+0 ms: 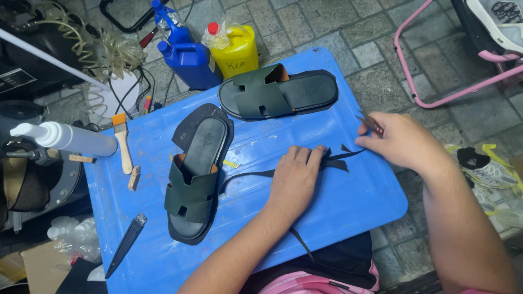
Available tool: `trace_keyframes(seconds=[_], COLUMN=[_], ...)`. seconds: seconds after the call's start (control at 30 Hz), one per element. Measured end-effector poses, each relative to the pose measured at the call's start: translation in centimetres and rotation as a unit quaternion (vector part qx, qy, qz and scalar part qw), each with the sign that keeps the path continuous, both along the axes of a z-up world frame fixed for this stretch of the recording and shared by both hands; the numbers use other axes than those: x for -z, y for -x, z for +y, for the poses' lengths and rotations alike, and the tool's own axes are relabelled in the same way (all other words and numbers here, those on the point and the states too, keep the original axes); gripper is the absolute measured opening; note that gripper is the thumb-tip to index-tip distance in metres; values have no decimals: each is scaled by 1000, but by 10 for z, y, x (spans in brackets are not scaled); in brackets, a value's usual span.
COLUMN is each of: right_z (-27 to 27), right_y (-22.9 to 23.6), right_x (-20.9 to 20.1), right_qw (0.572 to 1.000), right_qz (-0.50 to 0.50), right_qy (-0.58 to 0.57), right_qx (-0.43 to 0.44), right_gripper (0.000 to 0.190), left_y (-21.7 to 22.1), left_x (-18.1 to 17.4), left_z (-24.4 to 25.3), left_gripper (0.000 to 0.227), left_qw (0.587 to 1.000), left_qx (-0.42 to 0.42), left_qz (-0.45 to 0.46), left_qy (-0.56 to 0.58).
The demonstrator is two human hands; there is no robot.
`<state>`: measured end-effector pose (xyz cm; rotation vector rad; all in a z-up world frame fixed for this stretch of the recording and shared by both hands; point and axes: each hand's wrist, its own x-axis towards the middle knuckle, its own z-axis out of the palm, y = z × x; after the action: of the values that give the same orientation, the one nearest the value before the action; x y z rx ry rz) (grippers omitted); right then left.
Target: The person uses a red multi-tool to trim excess black rubber material from the edges of a dark green slide sandal. They carefully cut along the perimeter of the sole, removing strips of rubber and then inspecting the fit of the sandal.
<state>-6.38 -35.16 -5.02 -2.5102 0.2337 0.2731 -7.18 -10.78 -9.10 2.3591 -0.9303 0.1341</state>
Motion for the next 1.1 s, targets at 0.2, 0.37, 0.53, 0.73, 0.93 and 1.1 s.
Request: trace_keyframes(seconds=[0.2, 0.37, 0.53, 0.73, 0.93, 1.1], right_z=[32, 43, 47, 46, 20, -12], right_y=[24, 29, 24, 14, 8, 7], right_x=[4, 13, 22, 36, 62, 76], right_qw=[999, 993, 988, 994, 999, 970], right_qz=[14, -14, -29, -21, 43, 72], right_qy=[37, 118, 150, 107, -23, -229], right_qx=[-20, -1, -2, 14, 21, 38], right_gripper=[40, 31, 33, 32, 25, 14], left_y=[-5, -14, -9, -10, 13, 64], left_x=[10, 0, -17, -6, 7, 3], left_z=[7, 37, 56, 45, 51, 90], left_gripper=[27, 19, 17, 16, 17, 12], left_qw=[997, 999, 993, 998, 1000, 995], left_qx=[14, -14, -26, 24, 7, 74], left_qz=[-39, 29, 112, 52, -1, -61], left_qy=[-58, 3, -17, 11, -24, -25])
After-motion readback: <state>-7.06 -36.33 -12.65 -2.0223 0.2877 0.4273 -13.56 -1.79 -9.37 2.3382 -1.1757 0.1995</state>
